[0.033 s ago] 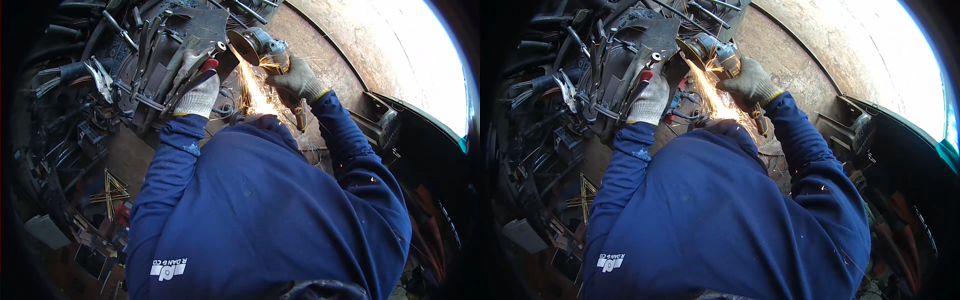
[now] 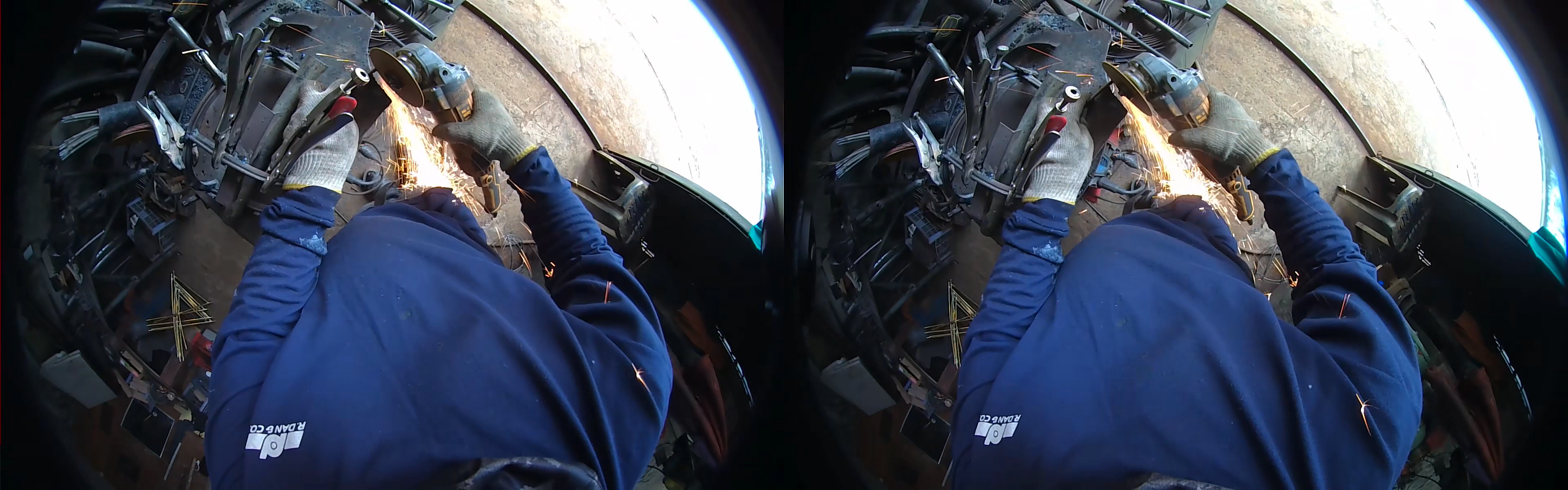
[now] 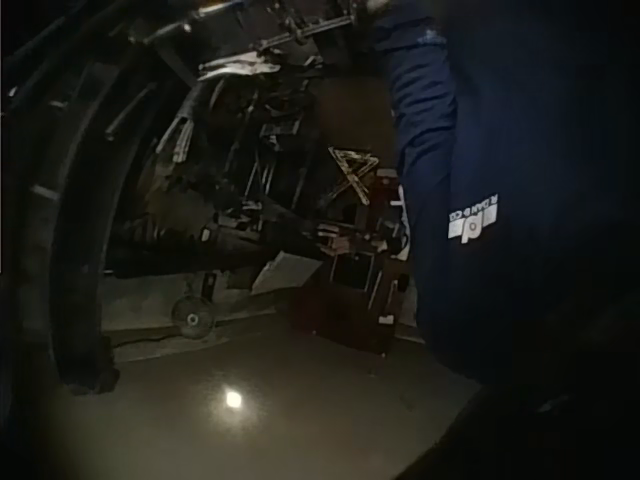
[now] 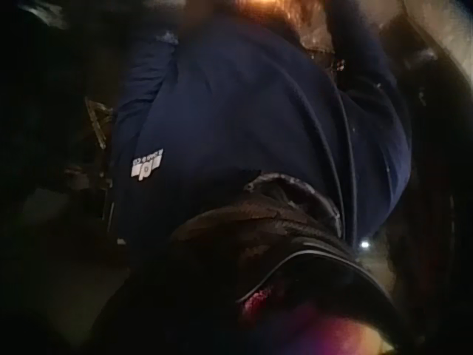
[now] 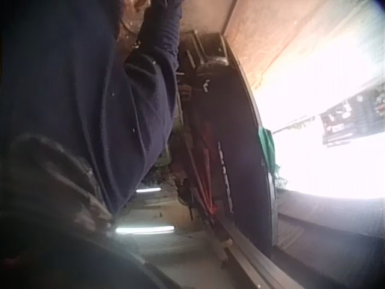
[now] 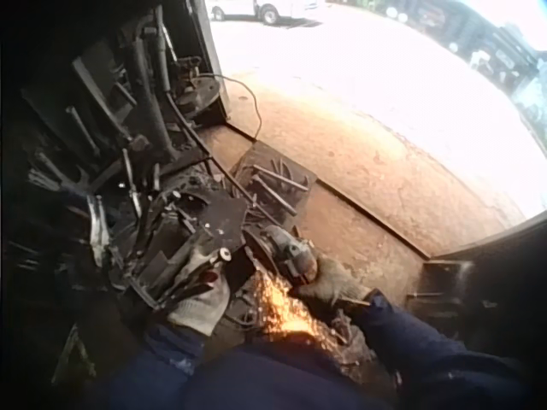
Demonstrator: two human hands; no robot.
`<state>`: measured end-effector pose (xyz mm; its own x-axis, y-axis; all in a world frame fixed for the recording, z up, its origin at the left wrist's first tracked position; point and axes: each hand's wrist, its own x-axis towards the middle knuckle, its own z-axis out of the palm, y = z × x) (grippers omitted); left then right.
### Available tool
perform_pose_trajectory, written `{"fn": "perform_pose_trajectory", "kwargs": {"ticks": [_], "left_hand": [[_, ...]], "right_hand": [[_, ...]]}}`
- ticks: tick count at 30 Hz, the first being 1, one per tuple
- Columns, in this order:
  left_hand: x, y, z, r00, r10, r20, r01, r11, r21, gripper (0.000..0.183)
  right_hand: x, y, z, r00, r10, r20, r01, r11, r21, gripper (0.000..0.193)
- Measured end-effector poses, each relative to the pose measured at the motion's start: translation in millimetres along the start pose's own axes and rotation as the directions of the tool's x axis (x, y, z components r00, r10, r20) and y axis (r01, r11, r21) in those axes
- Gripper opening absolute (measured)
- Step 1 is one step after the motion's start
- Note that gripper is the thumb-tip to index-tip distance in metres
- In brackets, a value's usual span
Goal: The person uses an angle grinder to smooth and cut metal rods, and then uses a welding tool to fuse the pieces together into a circular metal frame.
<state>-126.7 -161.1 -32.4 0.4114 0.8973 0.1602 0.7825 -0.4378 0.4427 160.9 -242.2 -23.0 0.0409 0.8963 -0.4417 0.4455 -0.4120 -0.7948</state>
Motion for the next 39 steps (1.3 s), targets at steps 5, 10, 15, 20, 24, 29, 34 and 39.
{"fn": "perform_pose_trajectory", "kwargs": {"ticks": [5, 10, 15, 20, 24, 29, 34, 39], "left_hand": [[19, 64, -50, 0.926, -0.341, 0.162, 0.357, 0.931, -0.083, 0.018], [4, 30, -20, 0.987, -0.159, 0.014, 0.160, 0.984, -0.075, 0.018], [6, 14, -5, 0.982, -0.132, 0.135, 0.124, 0.990, 0.064, 0.016], [6, 4, 1, 0.999, 0.022, 0.048, -0.026, 0.996, 0.081, 0.016], [-1, -5, 7, 0.987, 0.111, 0.117, -0.134, 0.969, 0.209, 0.016], [4, 1, 0, 0.999, 0.043, 0.015, -0.044, 0.999, 0.031, 0.017], [3, 0, 4, 0.999, 0.035, 0.002, -0.035, 0.999, 0.013, 0.017], [6, 11, -6, 0.998, 0.065, 0.013, -0.064, 0.998, -0.018, 0.017]], "right_hand": [[1, 2, 1, 0.998, -0.050, -0.046, 0.051, 0.998, 0.029, 0.067], [1, -1, 1, 1.000, 0.024, -0.002, -0.024, 1.000, -0.005, 0.065], [-6, 0, 3, 0.999, -0.007, -0.037, 0.008, 1.000, 0.018, 0.063], [-9, 2, 5, 0.999, 0.051, 0.005, -0.051, 0.999, -0.001, 0.063], [-9, -2, 4, 0.999, 0.045, 0.014, -0.045, 0.999, -0.009, 0.063], [-3, -3, 5, 1.000, 0.016, -0.009, -0.016, 1.000, -0.009, 0.064], [-3, -12, 1, 0.999, 0.039, 0.028, -0.040, 0.999, 0.014, 0.064], [-5, 17, 7, 0.997, 0.072, -0.017, -0.072, 0.997, 0.000, 0.062]]}}
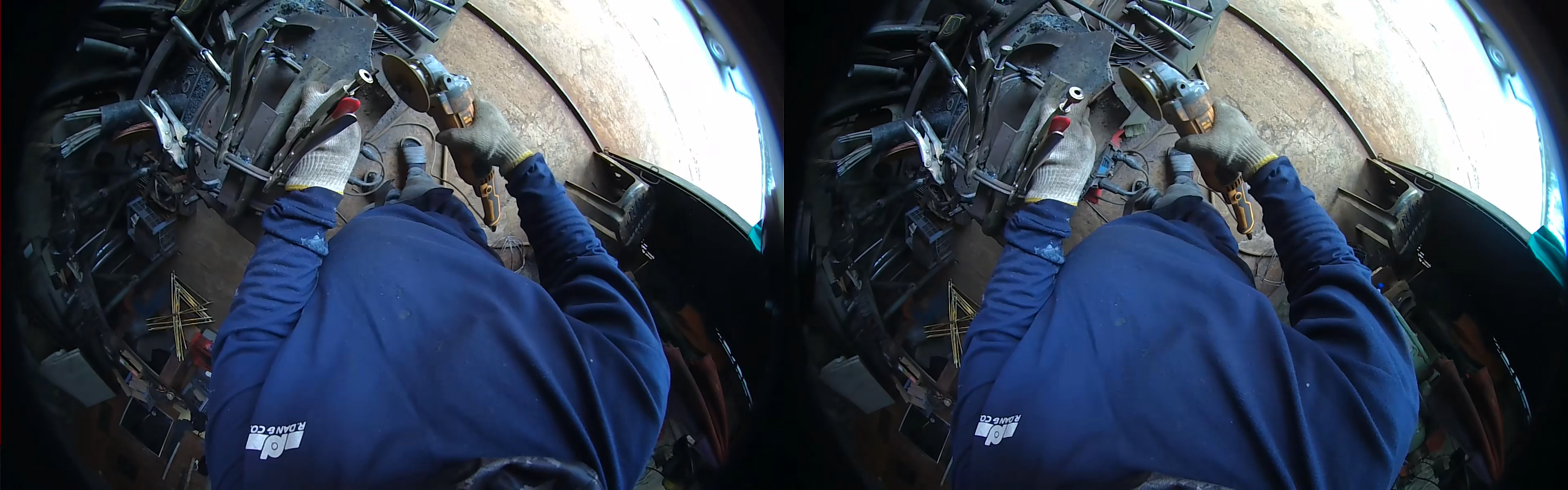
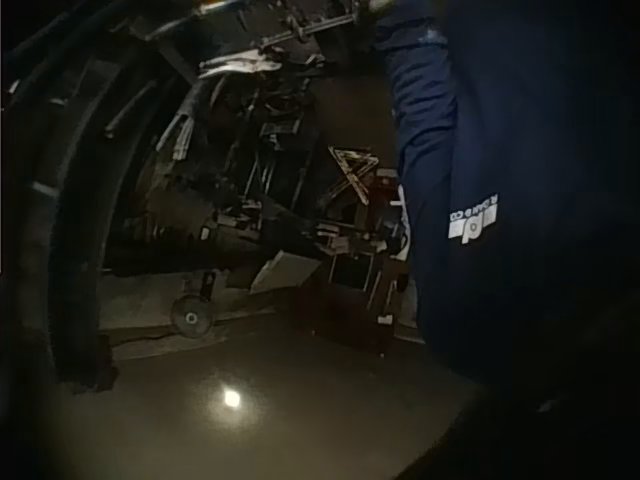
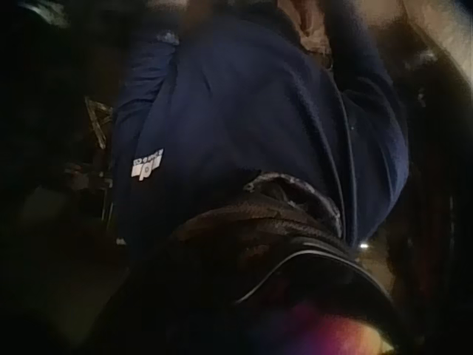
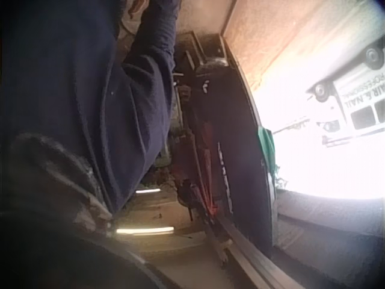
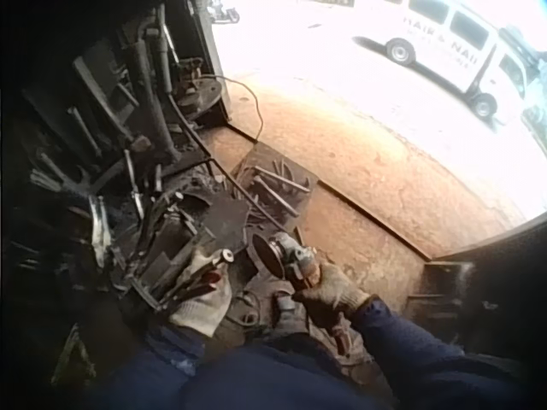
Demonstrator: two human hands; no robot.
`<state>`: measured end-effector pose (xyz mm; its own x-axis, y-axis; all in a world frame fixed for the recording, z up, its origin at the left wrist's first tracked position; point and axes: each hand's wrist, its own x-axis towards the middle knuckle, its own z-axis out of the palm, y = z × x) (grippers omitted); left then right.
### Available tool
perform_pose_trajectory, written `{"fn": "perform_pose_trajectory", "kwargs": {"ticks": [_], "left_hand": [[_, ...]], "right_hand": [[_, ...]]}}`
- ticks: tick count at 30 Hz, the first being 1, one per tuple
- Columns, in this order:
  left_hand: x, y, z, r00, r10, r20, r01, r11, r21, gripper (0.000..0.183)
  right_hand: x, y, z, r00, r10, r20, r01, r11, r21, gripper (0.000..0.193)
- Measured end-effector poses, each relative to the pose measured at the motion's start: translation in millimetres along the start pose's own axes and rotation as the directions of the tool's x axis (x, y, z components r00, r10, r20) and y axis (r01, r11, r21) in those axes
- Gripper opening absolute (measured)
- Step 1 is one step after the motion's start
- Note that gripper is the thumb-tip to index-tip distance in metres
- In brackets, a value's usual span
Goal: The person uses an angle grinder to smooth and cut metal rods, and then uses a welding tool to fuse the pieces together into a circular metal frame.
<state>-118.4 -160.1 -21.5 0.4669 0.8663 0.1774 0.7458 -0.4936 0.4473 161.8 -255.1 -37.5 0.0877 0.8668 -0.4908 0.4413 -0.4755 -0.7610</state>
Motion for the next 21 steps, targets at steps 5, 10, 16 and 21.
{"fn": "perform_pose_trajectory", "kwargs": {"ticks": [5, 10, 16, 21], "left_hand": [[0, -7, 1, 1.000, 0.000, -0.010, 0.000, 0.999, 0.052, 0.016], [1, -3, 1, 1.000, 0.004, 0.009, -0.005, 0.991, 0.137, 0.018], [8, 2, -2, 0.987, -0.066, 0.144, 0.057, 0.996, 0.063, 0.019], [6, -8, 4, 0.991, 0.119, 0.061, -0.126, 0.984, 0.124, 0.015]], "right_hand": [[-9, 10, 2, 0.998, -0.006, -0.060, 0.008, 0.999, 0.041, 0.061], [-17, 30, 6, 0.992, -0.024, -0.124, 0.033, 0.997, 0.064, 0.061], [-22, 13, 6, 0.995, 0.032, -0.095, -0.031, 0.999, 0.017, 0.064], [-28, -10, 4, 0.997, -0.012, -0.072, 0.020, 0.993, 0.117, 0.071]]}}
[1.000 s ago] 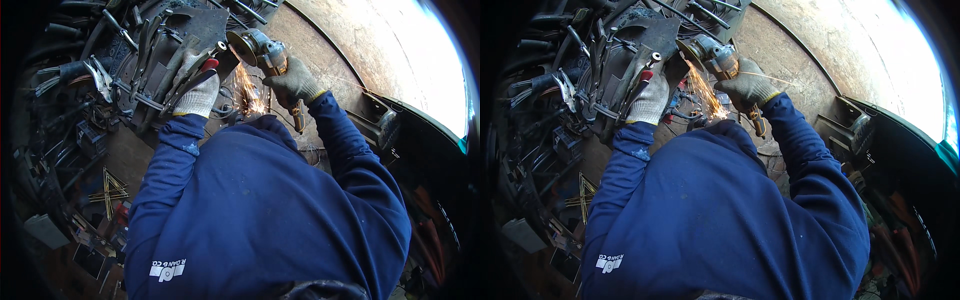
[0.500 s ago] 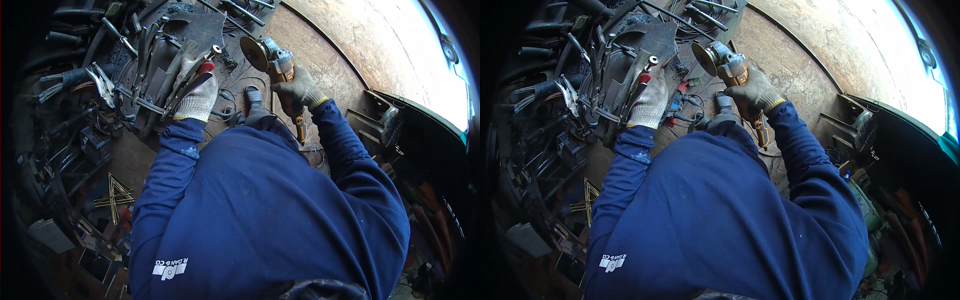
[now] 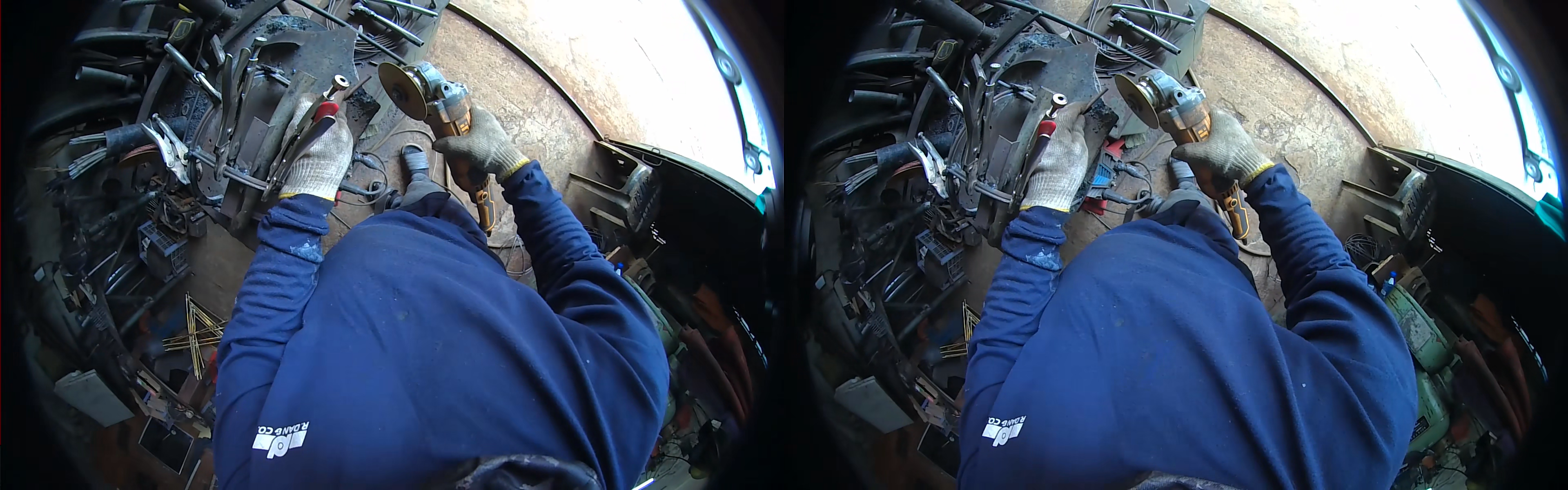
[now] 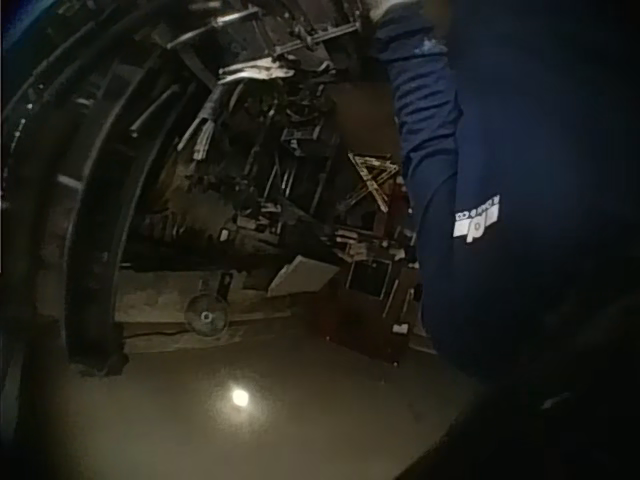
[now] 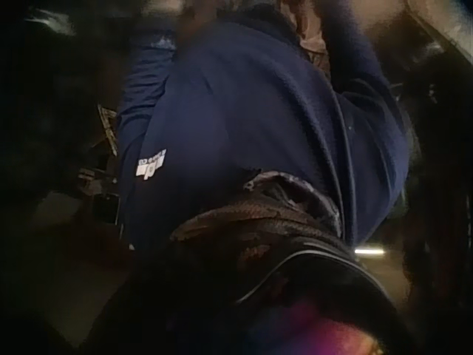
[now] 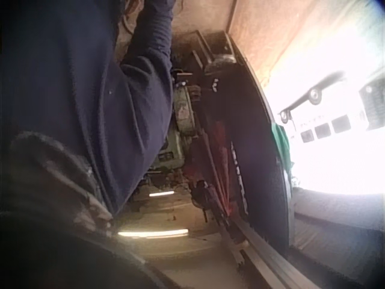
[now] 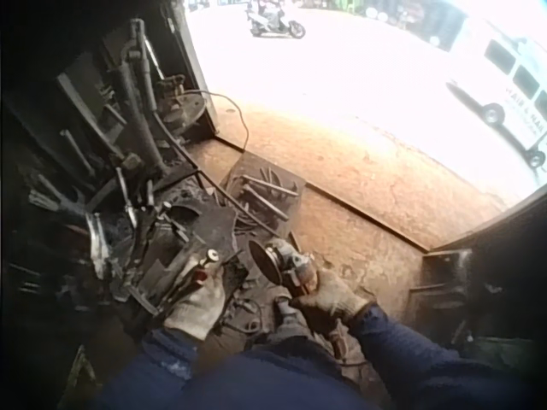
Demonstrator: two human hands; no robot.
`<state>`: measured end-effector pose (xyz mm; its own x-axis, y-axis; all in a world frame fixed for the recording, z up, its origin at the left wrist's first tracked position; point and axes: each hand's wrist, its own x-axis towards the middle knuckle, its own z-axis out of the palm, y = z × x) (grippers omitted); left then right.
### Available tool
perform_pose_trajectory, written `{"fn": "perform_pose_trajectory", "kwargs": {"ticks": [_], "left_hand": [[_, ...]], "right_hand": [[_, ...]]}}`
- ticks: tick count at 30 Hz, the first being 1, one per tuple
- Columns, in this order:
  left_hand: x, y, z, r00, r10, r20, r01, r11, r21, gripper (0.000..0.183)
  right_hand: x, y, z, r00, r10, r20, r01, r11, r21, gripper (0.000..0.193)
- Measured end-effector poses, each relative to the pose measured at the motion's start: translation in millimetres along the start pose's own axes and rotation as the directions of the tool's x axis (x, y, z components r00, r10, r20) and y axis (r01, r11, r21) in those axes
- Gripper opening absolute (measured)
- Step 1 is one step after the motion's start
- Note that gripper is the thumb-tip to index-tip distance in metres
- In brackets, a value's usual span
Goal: The person uses an angle grinder to smooth and cut metal rods, and then uses a welding tool to fuse the pieces together into a circular metal frame.
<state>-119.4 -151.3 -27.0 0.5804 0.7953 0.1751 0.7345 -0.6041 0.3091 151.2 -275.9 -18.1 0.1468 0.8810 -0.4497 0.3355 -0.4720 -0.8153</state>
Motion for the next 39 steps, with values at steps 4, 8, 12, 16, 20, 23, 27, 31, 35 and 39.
{"fn": "perform_pose_trajectory", "kwargs": {"ticks": [4, 8, 12, 16, 20, 23, 27, 31, 35, 39], "left_hand": [[4, 11, -6, 0.990, 0.018, 0.140, -0.038, 0.990, 0.138, 0.021], [22, 41, -25, 0.914, -0.105, 0.392, 0.053, 0.989, 0.141, 0.025], [16, 33, -8, 0.927, -0.129, 0.353, 0.119, 0.992, 0.050, 0.027], [20, 26, -3, 0.877, -0.256, 0.407, 0.367, 0.903, -0.223, 0.030], [28, 37, -15, 0.796, -0.327, 0.510, 0.543, 0.757, -0.364, 0.032], [28, 43, -19, 0.806, -0.363, 0.468, 0.571, 0.686, -0.451, 0.032], [15, 31, -11, 0.973, -0.113, 0.201, 0.195, 0.869, -0.454, 0.027], [26, 84, -59, 0.992, 0.122, 0.034, -0.093, 0.885, -0.456, 0.023], [37, 122, -85, 0.909, 0.403, -0.106, -0.413, 0.833, -0.368, 0.029], [38, 110, -79, 0.840, 0.491, -0.229, -0.542, 0.777, -0.320, 0.033]], "right_hand": [[0, 1, 0, 0.999, -0.047, -0.023, 0.046, 0.998, -0.053, 0.069], [-2, -3, -2, 0.998, -0.010, -0.056, 0.007, 0.998, -0.057, 0.070], [-1, -3, -1, 0.995, -0.033, -0.089, 0.030, 0.999, -0.028, 0.073], [-1, 0, -6, 0.998, -0.030, -0.049, 0.031, 1.000, 0.004, 0.076], [-1, 5, -8, 0.998, -0.003, -0.064, 0.002, 1.000, -0.017, 0.077], [4, 21, -5, 0.997, 0.010, -0.072, -0.010, 1.000, -0.002, 0.078], [0, 19, -8, 0.998, 0.039, -0.050, -0.039, 0.999, 0.016, 0.078], [-1, 39, -11, 0.988, 0.074, -0.133, -0.074, 0.997, 0.004, 0.058], [-1, 54, -15, 0.993, 0.065, -0.103, -0.047, 0.985, 0.169, 0.051], [-11, 36, -24, 0.981, 0.105, -0.163, -0.080, 0.985, 0.151, 0.048]]}}
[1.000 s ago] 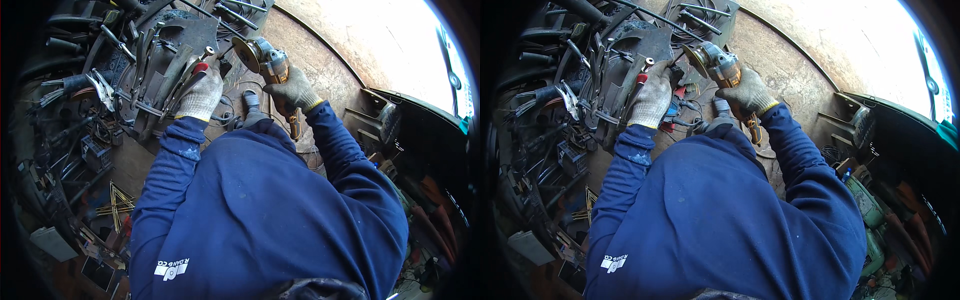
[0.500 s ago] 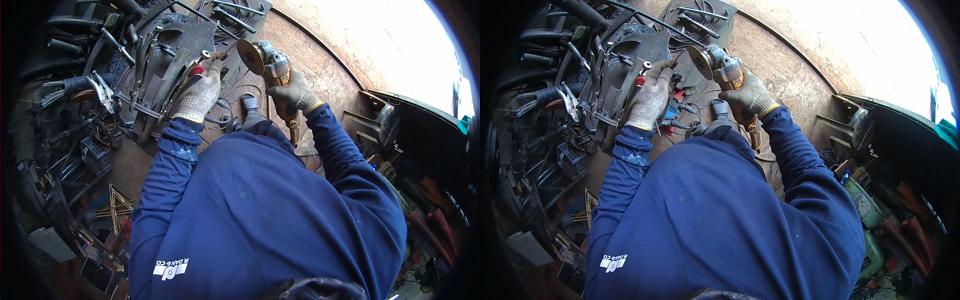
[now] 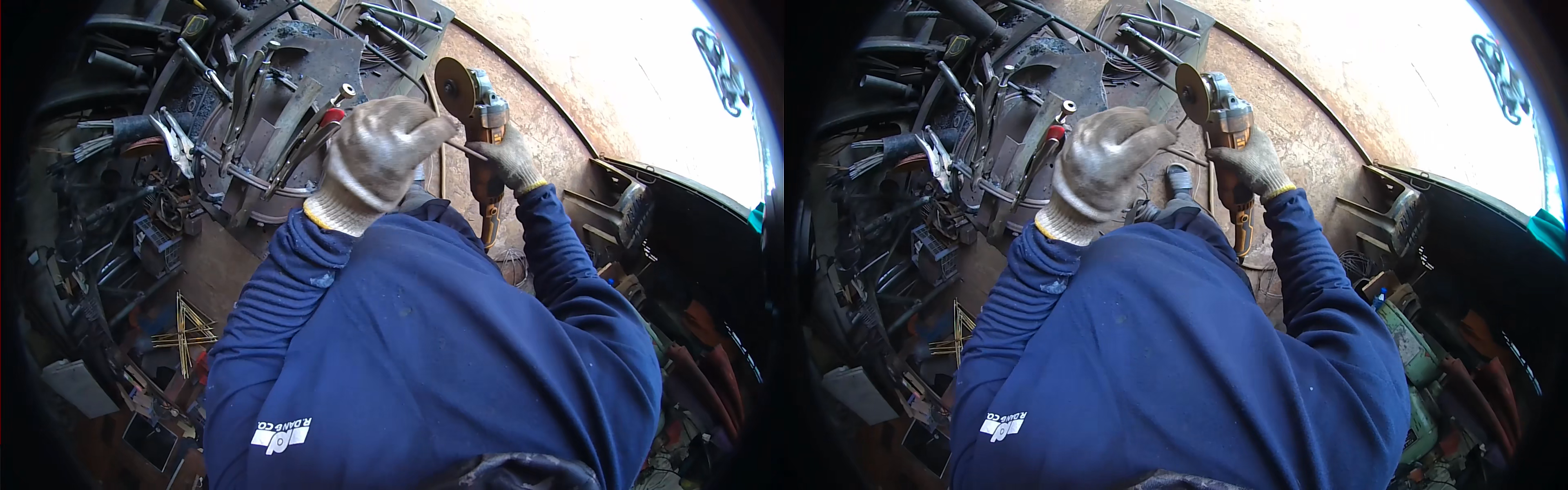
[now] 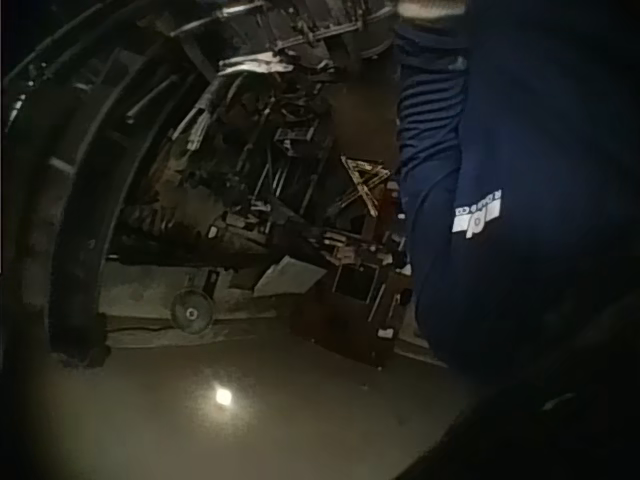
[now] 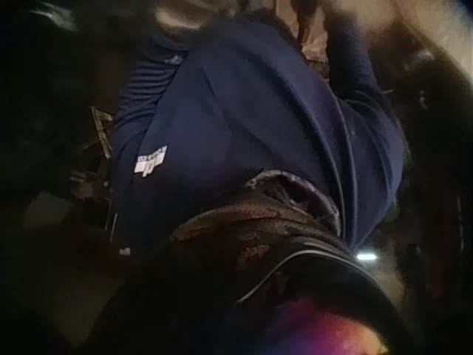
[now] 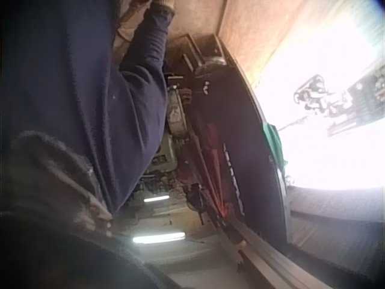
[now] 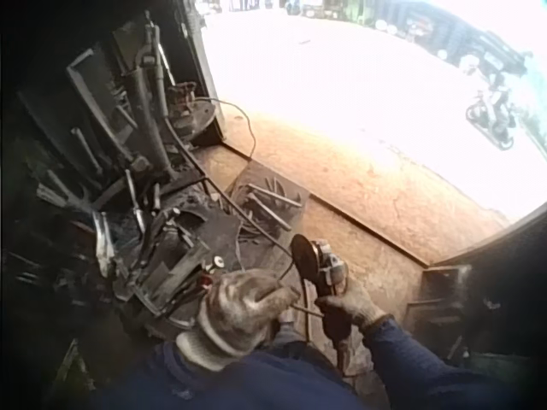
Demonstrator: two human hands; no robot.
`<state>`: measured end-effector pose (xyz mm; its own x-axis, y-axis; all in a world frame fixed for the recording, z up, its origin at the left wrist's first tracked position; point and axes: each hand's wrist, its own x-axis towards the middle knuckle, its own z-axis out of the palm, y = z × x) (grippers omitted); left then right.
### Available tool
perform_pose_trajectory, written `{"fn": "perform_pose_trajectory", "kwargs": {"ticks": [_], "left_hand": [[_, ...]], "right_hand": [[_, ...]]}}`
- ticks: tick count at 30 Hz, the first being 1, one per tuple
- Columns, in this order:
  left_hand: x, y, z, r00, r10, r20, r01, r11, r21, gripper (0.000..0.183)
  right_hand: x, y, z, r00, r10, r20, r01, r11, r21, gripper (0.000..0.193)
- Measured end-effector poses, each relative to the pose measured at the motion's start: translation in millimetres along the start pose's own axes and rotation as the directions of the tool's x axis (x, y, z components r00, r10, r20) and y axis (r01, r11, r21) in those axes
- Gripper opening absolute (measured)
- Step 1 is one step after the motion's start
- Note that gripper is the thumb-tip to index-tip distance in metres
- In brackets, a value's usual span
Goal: The person uses an angle grinder to smooth and cut metal rods, and then uses a welding tool to fuse the pieces together into a circular metal frame.
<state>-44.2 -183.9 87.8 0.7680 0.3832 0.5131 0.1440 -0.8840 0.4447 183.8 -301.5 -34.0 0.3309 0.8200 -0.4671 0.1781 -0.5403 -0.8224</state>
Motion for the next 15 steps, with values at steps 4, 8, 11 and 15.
{"fn": "perform_pose_trajectory", "kwargs": {"ticks": [4, 8, 11, 15], "left_hand": [[-13, -5, -7, 1.000, -0.009, -0.007, 0.009, 1.000, 0.019, 0.035], [-24, -3, -10, 0.997, -0.074, 0.036, 0.070, 0.994, 0.085, 0.038], [-23, 3, -8, 0.990, -0.140, -0.010, 0.140, 0.982, 0.129, 0.038], [-22, 11, -10, 0.983, -0.183, -0.031, 0.186, 0.965, 0.183, 0.037]], "right_hand": [[10, 22, -5, 1.000, -0.014, 0.018, 0.013, 1.000, 0.026, 0.044], [8, 21, -5, 0.998, 0.054, 0.015, -0.055, 0.998, 0.017, 0.059], [10, 20, -4, 0.998, 0.063, 0.026, -0.063, 0.998, 0.021, 0.060], [5, 6, 0, 0.999, 0.023, 0.039, -0.025, 0.998, 0.057, 0.062]]}}
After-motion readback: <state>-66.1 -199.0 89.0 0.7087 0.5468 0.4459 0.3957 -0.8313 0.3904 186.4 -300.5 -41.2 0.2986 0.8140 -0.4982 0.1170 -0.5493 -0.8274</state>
